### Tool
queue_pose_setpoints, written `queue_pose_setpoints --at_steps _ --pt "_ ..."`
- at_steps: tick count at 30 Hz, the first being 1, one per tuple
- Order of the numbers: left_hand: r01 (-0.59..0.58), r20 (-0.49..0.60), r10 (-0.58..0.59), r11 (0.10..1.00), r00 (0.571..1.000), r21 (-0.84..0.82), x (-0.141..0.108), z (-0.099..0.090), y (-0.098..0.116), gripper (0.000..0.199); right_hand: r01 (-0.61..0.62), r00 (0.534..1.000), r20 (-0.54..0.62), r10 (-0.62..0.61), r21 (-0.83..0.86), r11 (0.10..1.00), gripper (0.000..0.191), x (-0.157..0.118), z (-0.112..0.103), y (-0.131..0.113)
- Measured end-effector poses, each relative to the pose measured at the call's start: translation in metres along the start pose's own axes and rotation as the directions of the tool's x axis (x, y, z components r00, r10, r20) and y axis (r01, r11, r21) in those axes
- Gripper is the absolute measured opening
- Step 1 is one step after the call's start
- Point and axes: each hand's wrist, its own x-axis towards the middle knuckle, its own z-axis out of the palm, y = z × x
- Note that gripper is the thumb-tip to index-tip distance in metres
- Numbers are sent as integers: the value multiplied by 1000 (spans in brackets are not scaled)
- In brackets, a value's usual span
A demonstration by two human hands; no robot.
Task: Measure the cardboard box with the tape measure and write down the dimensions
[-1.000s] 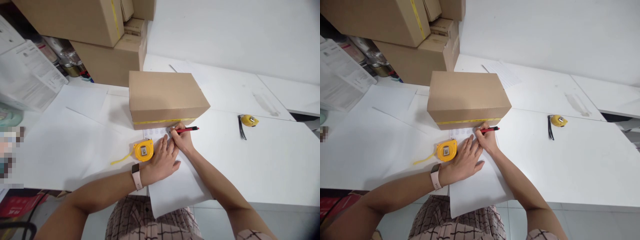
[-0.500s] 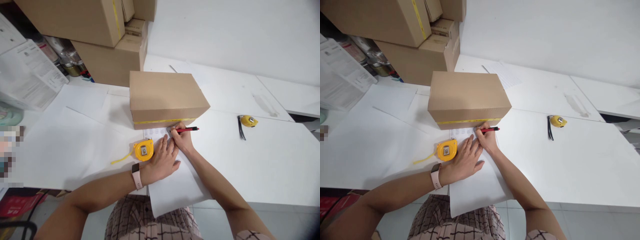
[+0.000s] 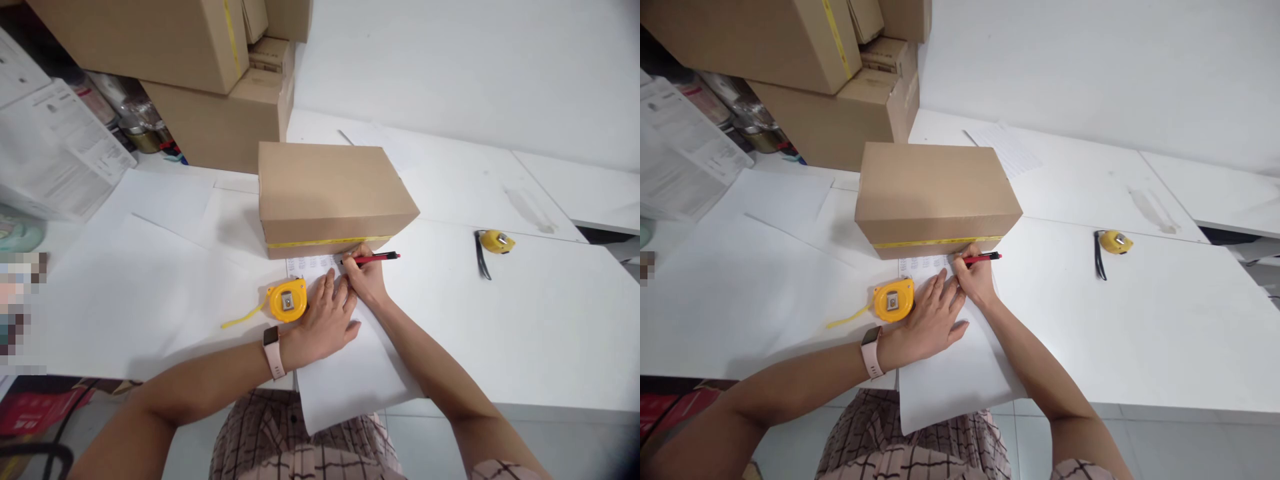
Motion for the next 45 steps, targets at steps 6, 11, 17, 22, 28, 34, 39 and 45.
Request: queue_pose_setpoints --at_steps 6,11,17,22,28,34,39,45 --pt "2 -8 -2 1000 1000 -3 -1 1 1 66 0 1000 3 0 -17 1000 22 0 0 1" --pt "6 -12 -6 1000 1000 -15 -1 2 1 67 -11 1000 5 11 -3 1000 23 0 0 0" --pt "-6 -41 7 999 999 36 -2 3 0 65 -16 1000 -17 16 5 1000 22 0 0 1" --pt "-1 -45 3 999 999 43 -2 3 1 66 9 1000 -8 -9 -2 1000 23 0 1 1" --pt "-1 -42 3 999 999 39 -2 4 0 67 23 1000 -9 -23 4 1000 22 0 1 3" --pt "6 -39 -5 1000 999 13 -2 4 0 66 19 1000 -8 -18 10 1000 21 0 0 1" --pt "12 -49 -12 1000 999 -7 -2 7 1 66 12 1000 -6 -12 8 1000 22 0 0 2" --pt "3 -57 -1 1000 998 25 -2 4 1 64 24 996 -86 -26 -15 1000 25 -2 0 2"
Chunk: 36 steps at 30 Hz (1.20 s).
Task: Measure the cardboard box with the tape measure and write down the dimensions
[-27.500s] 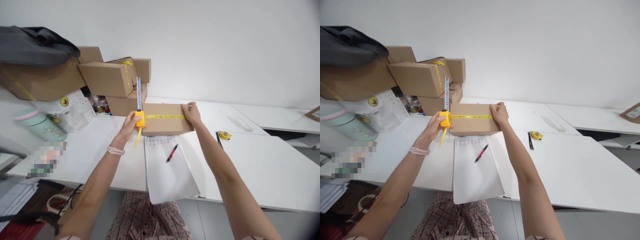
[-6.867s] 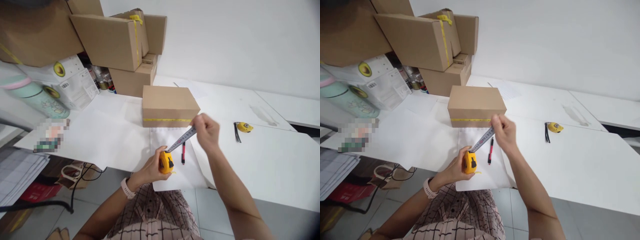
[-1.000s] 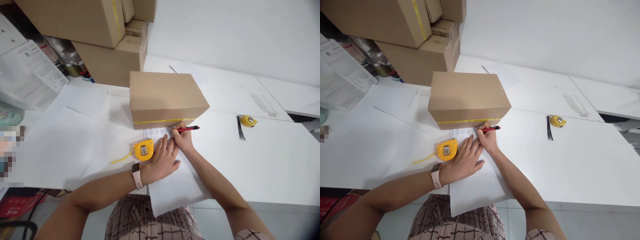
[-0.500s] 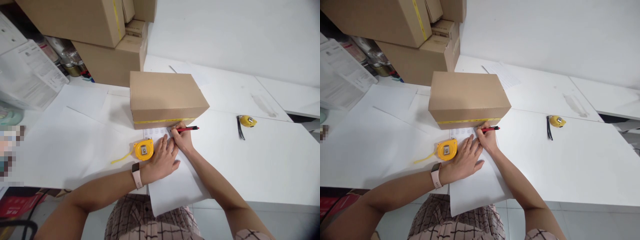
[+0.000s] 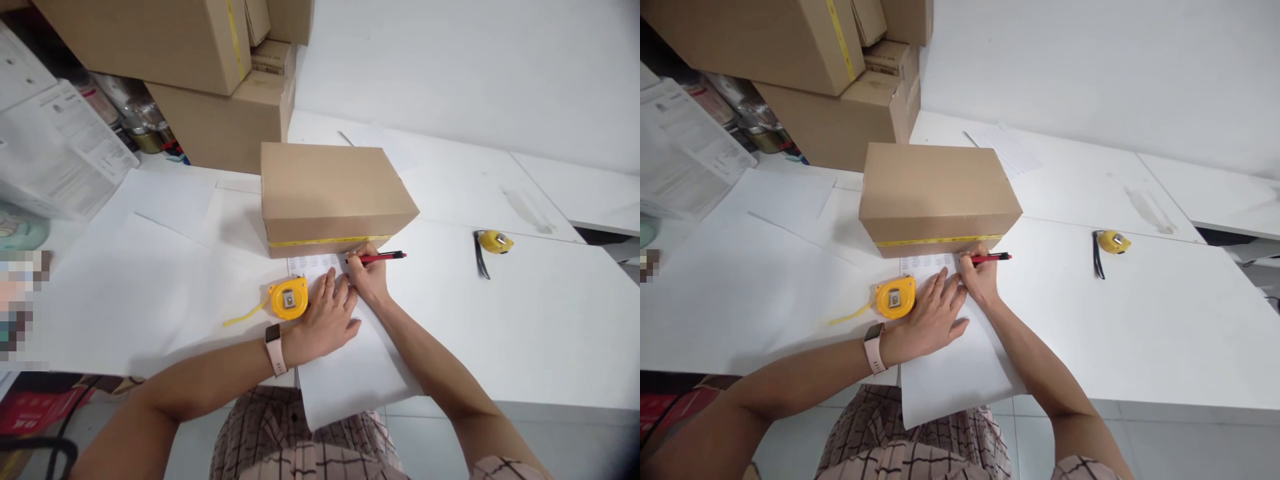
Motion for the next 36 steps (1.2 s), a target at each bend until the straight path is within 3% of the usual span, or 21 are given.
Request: queue_pose_setpoints --at_steps 4,6,8,11,16,18,21,23,26,30,32,34,36 --pt "-12 -42 12 1000 999 15 -3 1 -1 61 52 999 -1 -52 -144 988 23 -19 -25 -2" --pt "-12 -73 13 1000 997 14 -5 4 -2 60 147 988 94 -126 -269 952 15 -34 -48 0" --pt "-13 -101 15 1000 995 13 -6 8 -2 58 298 946 237 -219 -377 877 13 -48 -71 3" --pt "-10 -133 11 1000 991 9 -4 8 -2 55 453 877 391 -280 -477 753 30 -63 -96 11" --pt "-188 -212 167 979 963 -83 -2 -11 -5 17 510 857 379 -349 -535 673 56 -67 -98 27" --pt "-157 -304 108 978 946 -140 -11 -21 -10 13 509 859 363 -360 -540 671 59 -67 -95 30" --pt "77 -387 -166 969 907 -234 -40 -27 -22 15 504 863 341 -372 -542 673 56 -67 -94 31" --pt "251 -339 -340 926 877 -280 -61 -24 -32 40 501 865 335 -373 -540 676 52 -68 -95 31" --pt "377 -212 -464 858 860 -348 -79 -14 -44 58 487 873 324 -364 -543 684 47 -68 -94 31" --pt "398 -160 -519 788 840 -469 -75 -10 -52 52 458 889 266 -372 -534 711 37 -69 -94 27" --pt "407 -127 -571 707 811 -578 -69 -16 -51 47 423 906 194 -377 -476 771 30 -71 -95 15" --pt "369 -36 -580 564 814 -739 -63 -28 -48 44 327 944 136 -299 -304 895 23 -71 -95 -6" --pt "282 43 -515 397 856 -874 -57 -44 -42 43 115 974 198 -111 -8 993 22 -71 -94 -35"
